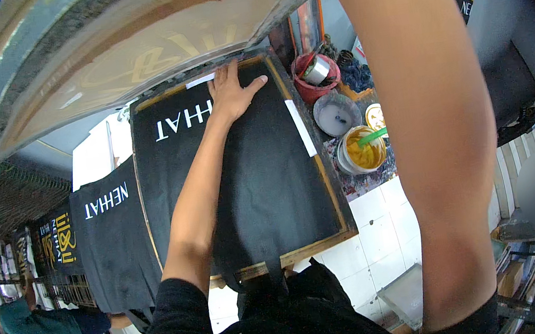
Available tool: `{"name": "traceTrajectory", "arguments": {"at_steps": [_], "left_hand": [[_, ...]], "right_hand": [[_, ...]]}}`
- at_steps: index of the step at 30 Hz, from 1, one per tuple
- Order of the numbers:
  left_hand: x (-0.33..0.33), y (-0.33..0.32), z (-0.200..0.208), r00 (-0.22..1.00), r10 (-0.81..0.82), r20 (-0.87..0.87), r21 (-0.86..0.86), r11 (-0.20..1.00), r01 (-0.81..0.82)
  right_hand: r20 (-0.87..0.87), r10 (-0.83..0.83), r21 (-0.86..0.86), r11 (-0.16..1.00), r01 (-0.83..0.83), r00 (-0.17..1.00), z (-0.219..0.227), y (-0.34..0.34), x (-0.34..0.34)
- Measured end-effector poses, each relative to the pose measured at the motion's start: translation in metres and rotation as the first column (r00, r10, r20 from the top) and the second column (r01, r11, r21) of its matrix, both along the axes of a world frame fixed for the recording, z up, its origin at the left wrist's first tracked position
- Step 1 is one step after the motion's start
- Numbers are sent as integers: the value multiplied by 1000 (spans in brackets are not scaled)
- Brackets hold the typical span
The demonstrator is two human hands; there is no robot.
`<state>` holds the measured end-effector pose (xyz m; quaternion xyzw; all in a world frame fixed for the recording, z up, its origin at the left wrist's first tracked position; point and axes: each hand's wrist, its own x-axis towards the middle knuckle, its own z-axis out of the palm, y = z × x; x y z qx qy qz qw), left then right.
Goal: The person performs manual screen printing on black bags by applying ink through a screen with a squeegee, lifting the screen, and removing the printed bag.
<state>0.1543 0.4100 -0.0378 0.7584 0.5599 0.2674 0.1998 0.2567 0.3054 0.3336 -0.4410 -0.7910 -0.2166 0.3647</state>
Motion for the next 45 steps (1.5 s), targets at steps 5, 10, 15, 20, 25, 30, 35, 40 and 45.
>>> {"name": "traceTrajectory", "arguments": {"at_steps": [5, 10, 15, 20, 25, 30, 35, 40, 45], "left_hand": [[-11, -91, 32, 958, -278, -68, 75, 956, 283], [-47, -187, 78, 735, -181, 653, 24, 975, 219], [-139, -283, 104, 223, -360, 906, 352, 933, 79], [-166, -392, 54, 395, 300, 868, -339, 940, 30], [-155, -431, -16, 308, 593, 744, -637, 768, 61], [-165, -431, -38, 285, 654, 700, -710, 679, 185], [-172, -429, -41, 274, 697, 663, -749, 618, 241], [-172, -429, -39, 286, 704, 651, -759, 603, 245], [-173, -429, -32, 256, 725, 639, -768, 580, 271]], "right_hand": [[-44, -9, -88, 996, 6, 999, -14, -42, -3], [-25, -185, -401, 902, 160, 982, -14, -68, -10], [4, -102, -237, 966, 100, 995, -98, -120, -3], [-143, 44, -300, 950, -85, 989, -228, -181, 11], [42, 78, -460, 886, -51, 996, -307, -205, 0], [78, 118, -545, 836, -57, 990, -326, -179, -4], [184, 145, -749, 661, 43, 972, -302, -183, 9], [128, 204, -685, 726, -62, 971, -313, -220, 6], [131, 211, -523, 845, -114, 969, -349, -166, 7]]}}
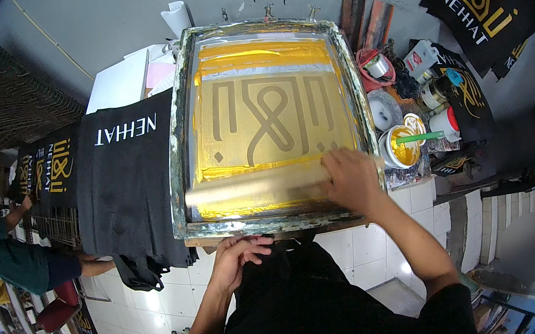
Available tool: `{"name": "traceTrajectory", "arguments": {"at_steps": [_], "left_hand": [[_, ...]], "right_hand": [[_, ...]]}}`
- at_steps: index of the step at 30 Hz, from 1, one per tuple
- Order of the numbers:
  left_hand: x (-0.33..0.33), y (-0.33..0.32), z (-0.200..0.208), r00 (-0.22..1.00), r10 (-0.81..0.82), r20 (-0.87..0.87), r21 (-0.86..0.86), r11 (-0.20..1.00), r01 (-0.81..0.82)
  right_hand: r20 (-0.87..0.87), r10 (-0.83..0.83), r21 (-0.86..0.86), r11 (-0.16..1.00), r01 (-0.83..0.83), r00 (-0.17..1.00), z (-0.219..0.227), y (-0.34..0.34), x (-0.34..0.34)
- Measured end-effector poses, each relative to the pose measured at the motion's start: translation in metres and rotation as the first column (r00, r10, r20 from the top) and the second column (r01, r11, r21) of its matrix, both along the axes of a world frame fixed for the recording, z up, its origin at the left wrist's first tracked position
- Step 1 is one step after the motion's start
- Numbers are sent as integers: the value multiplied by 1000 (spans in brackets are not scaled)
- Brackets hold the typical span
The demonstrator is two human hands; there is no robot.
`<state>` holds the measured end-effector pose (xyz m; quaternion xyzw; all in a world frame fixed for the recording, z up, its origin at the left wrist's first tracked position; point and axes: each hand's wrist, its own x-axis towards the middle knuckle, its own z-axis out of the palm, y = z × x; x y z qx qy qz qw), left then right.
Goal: The person performs manual screen printing on black bags by applying ink through a screen with a squeegee, lifting the screen, and removing the printed bag.
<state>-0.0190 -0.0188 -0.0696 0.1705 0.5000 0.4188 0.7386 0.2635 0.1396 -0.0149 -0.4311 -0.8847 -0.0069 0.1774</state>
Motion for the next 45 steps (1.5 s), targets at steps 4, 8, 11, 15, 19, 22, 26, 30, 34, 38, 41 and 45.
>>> {"name": "traceTrajectory", "arguments": {"at_steps": [4, 8, 11, 15, 19, 22, 26, 30, 34, 38, 41, 45], "left_hand": [[1, 5, 5, 1000, 19, 12, -52, 998, -18], [1, 8, 11, 977, 109, 185, -184, 980, -75], [0, 6, 16, 899, 247, 361, -309, 942, -135], [-16, 7, 22, 912, 62, 405, -288, 956, 63], [-50, 29, 37, 968, -198, 153, -32, 978, 205], [-73, 74, 57, 981, -86, -174, 134, 985, 110], [-76, 181, 86, 548, 290, -784, 534, 766, 358], [-73, 321, 100, 39, 678, -734, 447, 440, 779], [-82, 423, 102, -43, 421, -906, 168, 453, 876], [-86, 471, 92, 17, 499, -866, 245, 395, 885], [-88, 486, 87, -37, 388, -921, 167, 479, 861], [-89, 486, 86, -78, 329, -941, 124, 550, 826]], "right_hand": [[60, -104, -56, 993, 108, 993, -3, 103, -19], [130, -141, -146, 976, 159, 981, 17, 202, -38], [173, -145, -113, 980, 166, 974, 29, 252, -39], [50, -151, -1, 988, 152, 987, 34, 287, -37], [13, -146, 109, 984, 143, 989, 12, 260, -40], [8, -93, 198, 976, 89, 996, -17, 222, -40], [-1, -98, 71, 993, 97, 995, -23, 229, -34], [-12, -48, 111, 993, 49, 999, 4, 264, -28], [13, -71, 99, 993, 70, 997, 24, 306, -40], [122, -217, -8, 976, 219, 969, 24, 342, -51], [228, -332, -68, 932, 356, 915, 20, 354, -57], [312, -353, -90, 913, 397, 882, 23, 350, -62]]}}
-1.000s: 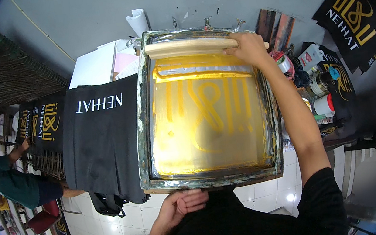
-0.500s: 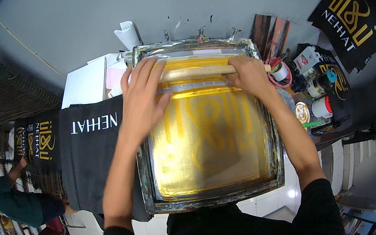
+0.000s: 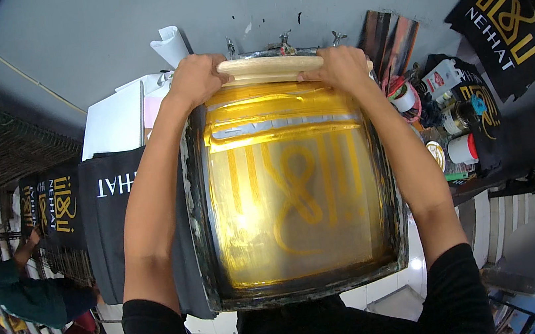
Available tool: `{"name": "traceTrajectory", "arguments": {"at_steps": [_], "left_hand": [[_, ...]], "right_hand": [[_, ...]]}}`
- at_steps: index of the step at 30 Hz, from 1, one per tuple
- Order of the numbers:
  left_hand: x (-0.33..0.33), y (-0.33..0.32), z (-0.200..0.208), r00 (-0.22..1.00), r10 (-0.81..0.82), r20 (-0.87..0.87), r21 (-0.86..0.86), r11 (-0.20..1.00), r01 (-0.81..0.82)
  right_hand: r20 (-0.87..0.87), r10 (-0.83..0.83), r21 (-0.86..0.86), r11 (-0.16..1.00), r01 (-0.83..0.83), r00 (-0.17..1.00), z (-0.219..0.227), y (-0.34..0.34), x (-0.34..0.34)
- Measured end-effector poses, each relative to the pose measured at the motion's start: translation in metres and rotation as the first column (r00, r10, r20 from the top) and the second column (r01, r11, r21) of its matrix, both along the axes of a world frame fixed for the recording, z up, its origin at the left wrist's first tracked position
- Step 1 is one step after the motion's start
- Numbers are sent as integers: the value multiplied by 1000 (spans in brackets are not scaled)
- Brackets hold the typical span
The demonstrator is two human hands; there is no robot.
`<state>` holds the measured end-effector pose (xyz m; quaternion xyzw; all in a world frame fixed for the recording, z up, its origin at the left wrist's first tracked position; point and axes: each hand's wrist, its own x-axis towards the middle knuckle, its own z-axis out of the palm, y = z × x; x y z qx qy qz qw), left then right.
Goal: The person performs manual screen printing on black bags by applying ink through a screen with a squeegee, lifting the screen, and removing the printed bag.
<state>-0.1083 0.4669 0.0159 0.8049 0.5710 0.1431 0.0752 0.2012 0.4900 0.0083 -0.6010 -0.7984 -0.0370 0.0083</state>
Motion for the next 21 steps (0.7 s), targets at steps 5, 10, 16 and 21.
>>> {"name": "traceTrajectory", "arguments": {"at_steps": [5, 10, 16, 21], "left_hand": [[1, -27, -4, 999, 34, 38, -19, 999, -33], [2, -72, -11, 994, -14, 109, 55, 998, 8], [7, -129, -17, 991, 0, 136, 58, 998, -7], [14, -176, -22, 988, 4, 157, 115, 993, -22]], "right_hand": [[46, 4, -39, 999, -2, 999, 4, -22, 0], [-11, 48, -1, 999, -48, 999, -6, -61, 7], [-52, 107, 45, 994, -104, 993, -12, -113, 18], [-117, 146, 130, 983, -131, 982, -21, -158, 22]]}}
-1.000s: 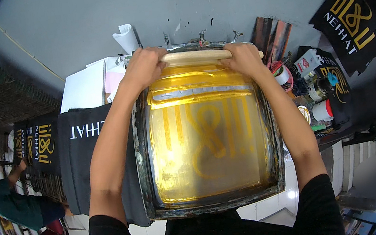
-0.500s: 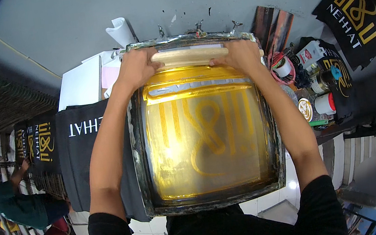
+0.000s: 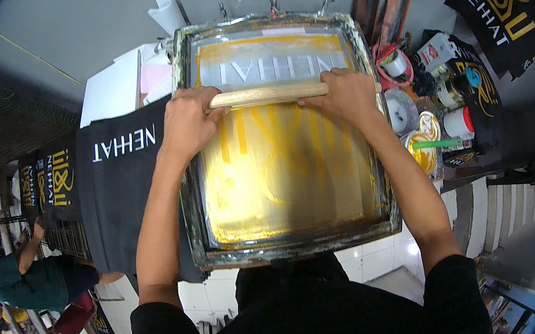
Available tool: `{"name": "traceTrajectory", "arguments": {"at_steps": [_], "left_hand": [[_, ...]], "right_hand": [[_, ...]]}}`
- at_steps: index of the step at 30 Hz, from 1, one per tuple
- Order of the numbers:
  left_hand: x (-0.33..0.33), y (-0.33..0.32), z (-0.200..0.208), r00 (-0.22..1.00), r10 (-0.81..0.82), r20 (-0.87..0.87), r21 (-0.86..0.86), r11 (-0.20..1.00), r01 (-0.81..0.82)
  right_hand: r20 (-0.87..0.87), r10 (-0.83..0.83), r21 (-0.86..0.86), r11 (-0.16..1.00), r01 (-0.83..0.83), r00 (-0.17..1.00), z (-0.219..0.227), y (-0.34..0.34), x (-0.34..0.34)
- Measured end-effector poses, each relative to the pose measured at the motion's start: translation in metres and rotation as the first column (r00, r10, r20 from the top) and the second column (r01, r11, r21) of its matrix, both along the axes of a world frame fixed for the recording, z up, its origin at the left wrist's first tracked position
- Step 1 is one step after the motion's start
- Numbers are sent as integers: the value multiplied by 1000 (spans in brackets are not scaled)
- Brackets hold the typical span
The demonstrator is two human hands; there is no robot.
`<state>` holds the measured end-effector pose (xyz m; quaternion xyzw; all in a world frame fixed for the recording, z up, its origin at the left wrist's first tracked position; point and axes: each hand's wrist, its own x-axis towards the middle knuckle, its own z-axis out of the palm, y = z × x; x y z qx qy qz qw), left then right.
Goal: The person performs manual screen printing on black bags by applying ink through a screen with a squeegee, lifting the screen, and removing the printed bag.
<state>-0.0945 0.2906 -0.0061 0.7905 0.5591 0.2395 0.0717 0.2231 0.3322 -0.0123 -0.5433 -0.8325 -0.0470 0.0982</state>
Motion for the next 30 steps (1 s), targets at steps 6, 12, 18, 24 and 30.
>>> {"name": "traceTrajectory", "arguments": {"at_steps": [6, 12, 18, 24, 30], "left_hand": [[7, -60, 1, 1000, 0, 14, 4, 1000, 0], [13, -129, 6, 1000, -11, -1, -20, 1000, 11], [22, -200, 18, 1000, -25, 17, -135, 990, 27], [23, -244, 5, 1000, -4, 19, -93, 996, 6], [-7, -275, -43, 970, 240, 30, -124, 964, -235]], "right_hand": [[-15, -24, -63, 998, 23, 1000, -3, -60, 7], [-80, 4, -22, 1000, -5, 997, -7, -131, 17], [-87, 13, -121, 992, -24, 996, -4, -205, 24], [-104, 27, -133, 990, -41, 994, -8, -248, 30], [-170, 184, 98, 981, -169, 968, -11, -254, 17]]}}
